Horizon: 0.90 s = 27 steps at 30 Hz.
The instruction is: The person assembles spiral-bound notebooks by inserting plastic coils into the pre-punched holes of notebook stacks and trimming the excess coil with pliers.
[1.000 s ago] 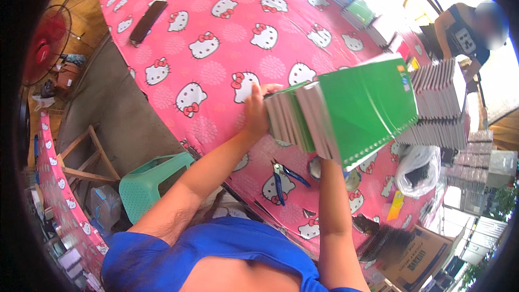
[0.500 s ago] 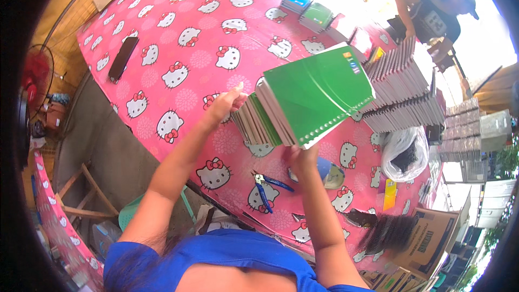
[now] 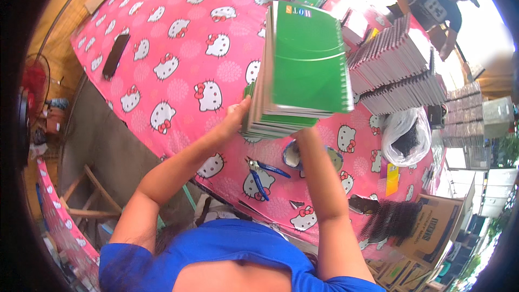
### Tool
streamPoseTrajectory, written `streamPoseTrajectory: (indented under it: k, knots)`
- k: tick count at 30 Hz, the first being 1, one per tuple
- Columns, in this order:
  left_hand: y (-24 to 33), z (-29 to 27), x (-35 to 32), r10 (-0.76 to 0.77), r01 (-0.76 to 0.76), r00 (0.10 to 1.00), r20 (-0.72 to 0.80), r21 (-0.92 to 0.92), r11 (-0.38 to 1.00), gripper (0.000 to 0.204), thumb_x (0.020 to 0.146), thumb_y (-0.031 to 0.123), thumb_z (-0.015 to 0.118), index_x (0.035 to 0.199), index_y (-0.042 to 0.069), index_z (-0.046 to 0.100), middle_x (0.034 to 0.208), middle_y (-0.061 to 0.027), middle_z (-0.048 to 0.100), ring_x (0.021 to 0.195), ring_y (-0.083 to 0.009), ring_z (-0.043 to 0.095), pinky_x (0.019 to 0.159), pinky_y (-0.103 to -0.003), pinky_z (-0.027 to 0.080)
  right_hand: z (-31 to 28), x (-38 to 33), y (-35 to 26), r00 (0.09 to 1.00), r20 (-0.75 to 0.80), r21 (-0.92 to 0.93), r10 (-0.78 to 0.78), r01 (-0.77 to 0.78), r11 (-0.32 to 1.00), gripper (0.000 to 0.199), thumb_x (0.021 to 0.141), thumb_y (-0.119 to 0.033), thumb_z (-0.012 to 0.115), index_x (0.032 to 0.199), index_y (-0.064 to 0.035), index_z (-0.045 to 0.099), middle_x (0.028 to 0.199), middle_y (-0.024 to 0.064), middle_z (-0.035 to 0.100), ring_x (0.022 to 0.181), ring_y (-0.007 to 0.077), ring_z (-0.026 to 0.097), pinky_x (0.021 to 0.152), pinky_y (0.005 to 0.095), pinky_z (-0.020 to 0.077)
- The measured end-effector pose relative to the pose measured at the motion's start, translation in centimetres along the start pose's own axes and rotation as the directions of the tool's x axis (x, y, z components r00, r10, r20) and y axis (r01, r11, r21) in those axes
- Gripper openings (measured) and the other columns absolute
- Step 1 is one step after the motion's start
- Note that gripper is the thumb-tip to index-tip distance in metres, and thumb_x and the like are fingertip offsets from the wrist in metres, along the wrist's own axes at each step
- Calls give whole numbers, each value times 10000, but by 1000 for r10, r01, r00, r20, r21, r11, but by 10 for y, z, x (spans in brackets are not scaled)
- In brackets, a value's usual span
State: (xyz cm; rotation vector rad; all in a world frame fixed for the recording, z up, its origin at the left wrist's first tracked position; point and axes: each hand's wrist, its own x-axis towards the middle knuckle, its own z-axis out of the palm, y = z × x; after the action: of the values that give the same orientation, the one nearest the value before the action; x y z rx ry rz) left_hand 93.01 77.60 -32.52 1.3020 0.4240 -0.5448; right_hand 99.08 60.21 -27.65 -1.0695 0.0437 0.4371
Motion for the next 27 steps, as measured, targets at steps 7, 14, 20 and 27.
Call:
streamPoseTrajectory:
  k: [7,14,20,27]
  knots:
    - [-2,94,-63,4,-20,921,-390,-35,999,804,939,516,426,1469,-5,119,1442,-181,130,1355,-307,136,1115,-365,167,-27,9,-30,997,-79,-228,-24,5,974,580,867,-591,497,1201,-122,571,1195,132,577,1103,300,543,855,458,468]
    - [-22,127,-74,56,-152,897,-438,-187,971,818,961,491,408,1457,-56,55,1466,-180,58,1356,-302,133,1123,-363,147,-56,-39,-51,980,-195,-326,-33,-33,945,564,864,-577,511,1181,-116,582,1186,138,581,1099,303,546,853,454,470]
    - [-53,114,-73,46,-253,932,-360,-553,794,746,944,531,431,1466,66,170,1428,-51,220,1260,-225,299,1108,-375,151,-67,-68,-57,968,-248,-357,-30,-62,932,550,861,-565,523,1164,-111,591,1178,143,584,1095,305,548,851,451,471]
    - [-17,93,-62,-171,-61,972,-164,-870,490,555,933,558,430,1379,237,355,1330,15,431,1160,-191,394,1011,-395,262,-72,-77,-52,967,-253,-350,-28,-64,935,533,858,-551,537,1145,-106,602,1169,150,587,1091,308,551,848,448,472]
